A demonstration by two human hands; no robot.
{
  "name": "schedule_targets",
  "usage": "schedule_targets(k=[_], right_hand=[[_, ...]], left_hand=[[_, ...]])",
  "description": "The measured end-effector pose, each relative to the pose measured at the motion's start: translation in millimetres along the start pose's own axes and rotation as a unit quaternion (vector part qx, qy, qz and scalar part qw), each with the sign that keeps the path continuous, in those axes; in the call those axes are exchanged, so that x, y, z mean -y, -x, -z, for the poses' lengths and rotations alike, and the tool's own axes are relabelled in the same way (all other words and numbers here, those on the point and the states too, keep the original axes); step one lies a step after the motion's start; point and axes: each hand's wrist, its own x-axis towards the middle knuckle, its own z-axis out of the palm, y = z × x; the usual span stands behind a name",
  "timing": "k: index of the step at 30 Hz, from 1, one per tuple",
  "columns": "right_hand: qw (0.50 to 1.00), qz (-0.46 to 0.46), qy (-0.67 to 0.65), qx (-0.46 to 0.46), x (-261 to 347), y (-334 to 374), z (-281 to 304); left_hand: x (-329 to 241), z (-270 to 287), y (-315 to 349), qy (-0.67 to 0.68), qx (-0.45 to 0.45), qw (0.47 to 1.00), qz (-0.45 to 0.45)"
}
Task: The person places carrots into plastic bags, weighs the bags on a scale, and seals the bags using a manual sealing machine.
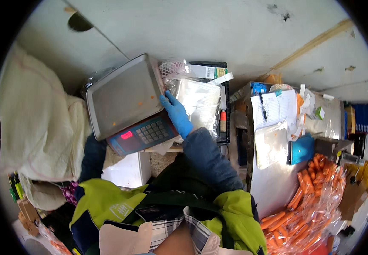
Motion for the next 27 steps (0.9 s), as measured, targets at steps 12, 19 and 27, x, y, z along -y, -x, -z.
schedule_targets(k=[12,19,27], right_hand=[[0.976,0.083,0.199,-0.03,-0.4,57.4,61.2],[0.872,0.127,0.114,-0.459,-27.7,272.6,163.6],[0.595,0.045,0.158,-0.787,-139.7,521.3,241.9]], left_hand=[[45.3,-85.8,6.9,-0.427,-0.168,0.82,-0.341],[88.5,-152.0,75.4,-0.513,-0.154,0.683,-0.497],[136.9,-196.1,194.0,-0.509,-0.091,0.606,-0.604]])
